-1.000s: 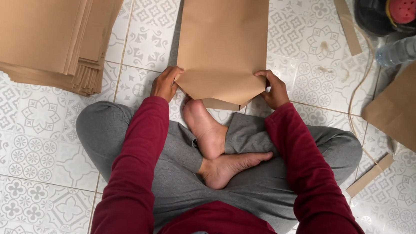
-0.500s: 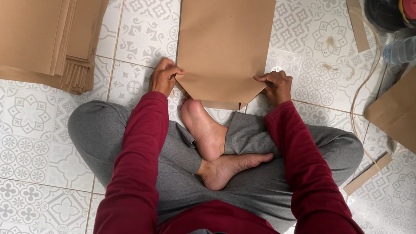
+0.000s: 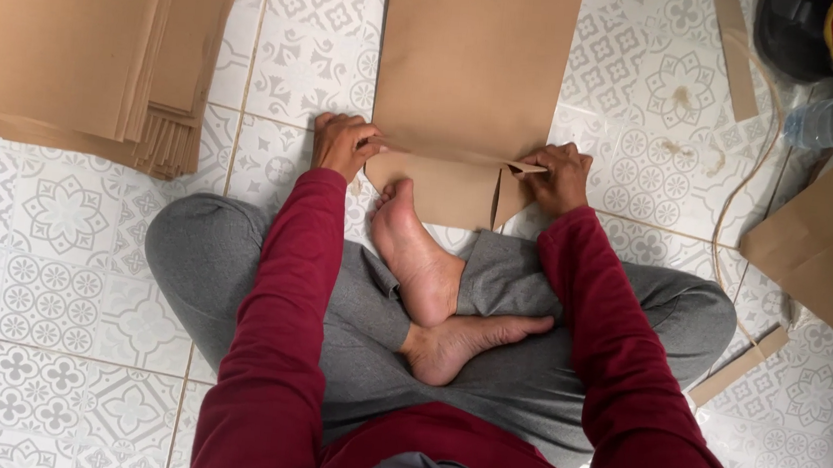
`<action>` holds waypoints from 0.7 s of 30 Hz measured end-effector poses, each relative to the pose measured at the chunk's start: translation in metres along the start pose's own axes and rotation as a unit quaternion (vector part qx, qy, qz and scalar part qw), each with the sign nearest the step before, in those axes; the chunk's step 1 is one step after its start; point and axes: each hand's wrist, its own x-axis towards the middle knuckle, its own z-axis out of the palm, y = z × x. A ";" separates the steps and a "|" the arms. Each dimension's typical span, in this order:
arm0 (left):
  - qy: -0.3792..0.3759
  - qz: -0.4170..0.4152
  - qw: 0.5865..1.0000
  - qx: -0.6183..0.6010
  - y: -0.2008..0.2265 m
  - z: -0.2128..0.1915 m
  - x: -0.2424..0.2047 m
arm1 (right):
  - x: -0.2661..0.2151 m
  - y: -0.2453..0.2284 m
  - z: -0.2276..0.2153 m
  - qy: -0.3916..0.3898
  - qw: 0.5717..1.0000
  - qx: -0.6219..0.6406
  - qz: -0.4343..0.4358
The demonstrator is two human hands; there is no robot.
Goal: A person is sitting on the floor folding brown paper sheets into bags and stacking them in organized piles.
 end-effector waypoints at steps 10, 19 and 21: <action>0.163 -0.057 0.968 0.183 0.047 0.023 0.002 | 0.009 -0.051 0.000 0.187 0.976 -0.111 0.032; -0.120 -0.063 0.970 0.200 0.068 0.012 -0.001 | -0.004 -0.054 0.016 -0.027 0.961 -0.272 0.045; -0.111 -0.067 0.970 0.207 0.069 0.010 0.006 | 0.005 -0.056 0.018 -0.034 0.958 -0.281 0.054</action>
